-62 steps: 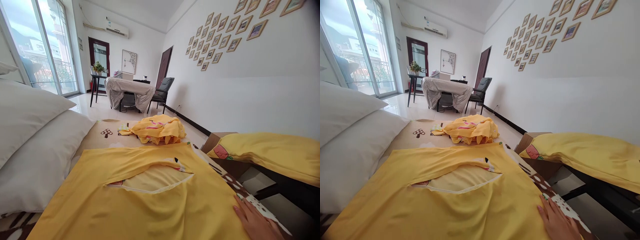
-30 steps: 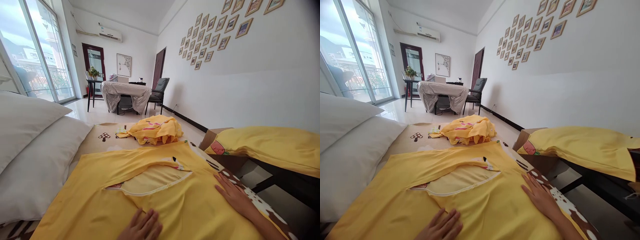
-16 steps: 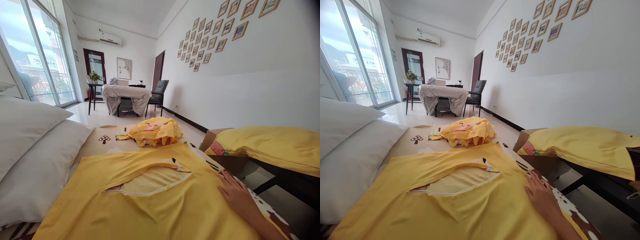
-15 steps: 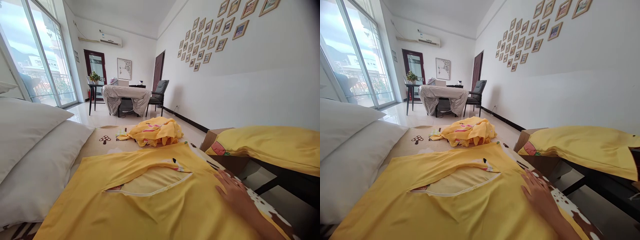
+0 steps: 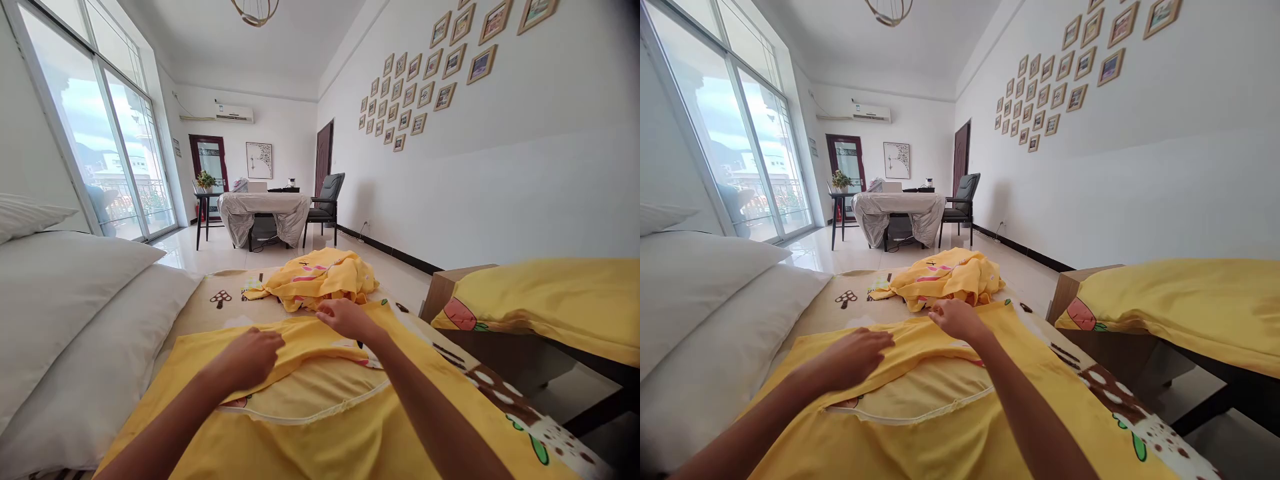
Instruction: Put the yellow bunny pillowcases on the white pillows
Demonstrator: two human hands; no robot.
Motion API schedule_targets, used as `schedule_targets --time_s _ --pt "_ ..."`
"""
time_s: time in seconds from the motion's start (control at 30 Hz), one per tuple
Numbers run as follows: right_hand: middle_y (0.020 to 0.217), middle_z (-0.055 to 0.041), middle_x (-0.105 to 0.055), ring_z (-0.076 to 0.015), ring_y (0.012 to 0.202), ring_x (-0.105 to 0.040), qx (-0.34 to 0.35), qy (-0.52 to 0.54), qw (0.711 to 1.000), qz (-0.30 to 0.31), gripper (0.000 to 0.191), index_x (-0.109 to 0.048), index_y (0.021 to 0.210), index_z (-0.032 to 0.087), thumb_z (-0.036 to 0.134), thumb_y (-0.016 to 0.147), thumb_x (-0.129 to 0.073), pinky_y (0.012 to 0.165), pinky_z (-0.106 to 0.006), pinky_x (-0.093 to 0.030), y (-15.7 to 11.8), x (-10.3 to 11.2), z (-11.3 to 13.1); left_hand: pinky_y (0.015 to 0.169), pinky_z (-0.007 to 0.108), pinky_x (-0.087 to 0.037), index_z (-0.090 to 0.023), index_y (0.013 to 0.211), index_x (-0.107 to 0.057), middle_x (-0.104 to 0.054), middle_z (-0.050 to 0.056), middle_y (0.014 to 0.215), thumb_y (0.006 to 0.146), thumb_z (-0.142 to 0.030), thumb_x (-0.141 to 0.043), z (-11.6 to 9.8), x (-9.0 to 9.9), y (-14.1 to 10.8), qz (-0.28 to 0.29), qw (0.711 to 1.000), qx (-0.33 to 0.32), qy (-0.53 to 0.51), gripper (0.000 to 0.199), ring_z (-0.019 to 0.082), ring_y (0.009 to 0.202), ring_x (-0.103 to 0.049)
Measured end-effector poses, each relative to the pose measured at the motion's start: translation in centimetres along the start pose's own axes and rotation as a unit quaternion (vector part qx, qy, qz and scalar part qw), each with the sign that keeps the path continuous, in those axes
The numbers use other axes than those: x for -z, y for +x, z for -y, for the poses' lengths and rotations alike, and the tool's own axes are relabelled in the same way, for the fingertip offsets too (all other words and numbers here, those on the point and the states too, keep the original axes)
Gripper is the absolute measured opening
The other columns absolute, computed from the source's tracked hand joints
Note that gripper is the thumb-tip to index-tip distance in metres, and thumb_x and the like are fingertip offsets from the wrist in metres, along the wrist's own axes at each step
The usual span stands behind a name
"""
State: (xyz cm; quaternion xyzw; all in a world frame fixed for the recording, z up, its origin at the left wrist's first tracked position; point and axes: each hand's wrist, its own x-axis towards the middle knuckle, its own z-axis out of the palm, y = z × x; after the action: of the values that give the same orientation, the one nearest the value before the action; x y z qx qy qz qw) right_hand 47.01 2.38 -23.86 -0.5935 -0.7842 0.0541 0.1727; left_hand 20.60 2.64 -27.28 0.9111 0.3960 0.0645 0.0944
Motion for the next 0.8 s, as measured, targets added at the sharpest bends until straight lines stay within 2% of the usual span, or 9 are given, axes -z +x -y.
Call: schedule_targets --time_s 0.07,0.13,0.23,0.3,0.4,0.5,0.57,0.67,0.8 --pt "0.111 -0.0063 -0.068 -0.0230 0.100 -0.063 0.019 0.017 0.999 0.033 0.044 -0.064 0.115 0.019 0.044 0.094 -0.034 0.084 -0.030 -0.045 2.4 -2.2 0.4 0.109 0.042 -0.031 -0.020 0.127 -0.054 -0.054 0.011 0.135 0.092 -0.025 -0.033 2.3 -0.3 2.8 -0.006 0.999 0.053 0.005 0.041 0.024 0.127 -0.047" --pt "0.129 -0.0055 -0.059 -0.0220 0.114 -0.056 0.032 0.029 0.997 0.067 0.050 -0.054 0.130 0.018 0.044 0.096 -0.027 0.093 -0.030 -0.042 3.6 -5.5 -0.1 0.110 0.041 -0.028 -0.013 0.136 -0.044 -0.041 0.014 0.144 0.093 -0.026 -0.027 4.2 -2.1 4.4 -0.003 0.996 0.091 0.008 0.048 0.023 0.134 -0.038" --pt "0.140 -0.0043 -0.048 -0.0199 0.127 -0.046 0.042 0.030 0.988 0.143 0.053 -0.049 0.136 0.024 0.051 0.091 -0.039 0.103 -0.033 -0.036 3.9 -10.5 -2.5 0.108 0.048 -0.029 -0.015 0.142 -0.036 -0.032 0.013 0.149 0.094 -0.038 -0.025 6.6 -6.2 4.6 0.037 0.990 0.136 -0.001 0.055 0.026 0.138 -0.029" --pt "0.147 -0.0022 -0.038 -0.0194 0.135 -0.034 0.030 0.022 0.985 0.171 0.056 -0.044 0.138 0.030 0.055 0.088 -0.042 0.109 -0.037 -0.028 3.8 -12.4 -5.2 0.111 0.051 -0.023 -0.021 0.145 -0.031 -0.024 0.008 0.152 0.094 -0.043 -0.022 8.9 -8.4 3.9 0.043 0.987 0.154 -0.005 0.056 0.024 0.141 -0.022" --pt "0.153 -0.0035 -0.023 -0.0209 0.141 -0.020 -0.028 -0.006 0.986 0.165 0.064 -0.032 0.144 0.030 0.058 0.088 -0.039 0.113 -0.045 -0.017 3.3 -12.4 -10.6 0.112 0.052 -0.014 -0.026 0.146 -0.026 -0.017 0.005 0.154 0.094 -0.043 -0.019 14.0 -9.9 2.0 0.004 0.973 0.232 0.016 0.055 0.022 0.143 -0.015" --pt "0.155 -0.0044 -0.017 -0.0213 0.143 -0.013 -0.110 -0.054 0.985 0.123 0.066 -0.025 0.147 0.027 0.057 0.089 -0.033 0.114 -0.048 -0.009 2.2 -10.7 -16.7 0.111 0.054 -0.015 -0.024 0.147 -0.023 -0.018 0.005 0.155 0.093 -0.044 -0.021 19.8 -9.7 -0.8 -0.021 0.940 0.337 0.051 0.058 0.023 0.143 -0.014" --pt "0.156 -0.0066 -0.013 -0.0244 0.143 -0.009 -0.180 -0.089 0.976 0.082 0.067 -0.020 0.149 0.024 0.056 0.090 -0.029 0.112 -0.052 -0.008 1.4 -9.7 -20.3 0.111 0.052 -0.017 -0.023 0.148 -0.021 -0.019 0.006 0.155 0.093 -0.046 -0.020 22.8 -9.4 -2.5 -0.031 0.914 0.400 0.061 0.060 0.023 0.143 -0.014" --pt "0.155 -0.0096 -0.016 -0.0269 0.142 -0.015 -0.267 -0.126 0.955 0.034 0.064 -0.020 0.149 0.021 0.051 0.092 -0.023 0.108 -0.056 -0.017 0.6 -9.1 -24.2 0.110 0.050 -0.020 -0.022 0.147 -0.024 -0.023 0.006 0.154 0.092 -0.046 -0.020 24.6 -9.0 -3.8 -0.043 0.890 0.450 0.052 0.060 0.022 0.142 -0.018" --pt "0.150 -0.0104 -0.033 -0.0270 0.135 -0.032 -0.315 -0.160 0.935 -0.019 0.056 -0.034 0.144 0.024 0.044 0.093 -0.018 0.099 -0.053 -0.032 1.4 -9.4 -26.9 0.106 0.051 -0.028 -0.021 0.136 -0.044 -0.041 0.008 0.145 0.089 -0.041 -0.027 24.7 -8.5 -3.5 -0.119 0.890 0.437 0.041 0.054 0.025 0.136 -0.032"
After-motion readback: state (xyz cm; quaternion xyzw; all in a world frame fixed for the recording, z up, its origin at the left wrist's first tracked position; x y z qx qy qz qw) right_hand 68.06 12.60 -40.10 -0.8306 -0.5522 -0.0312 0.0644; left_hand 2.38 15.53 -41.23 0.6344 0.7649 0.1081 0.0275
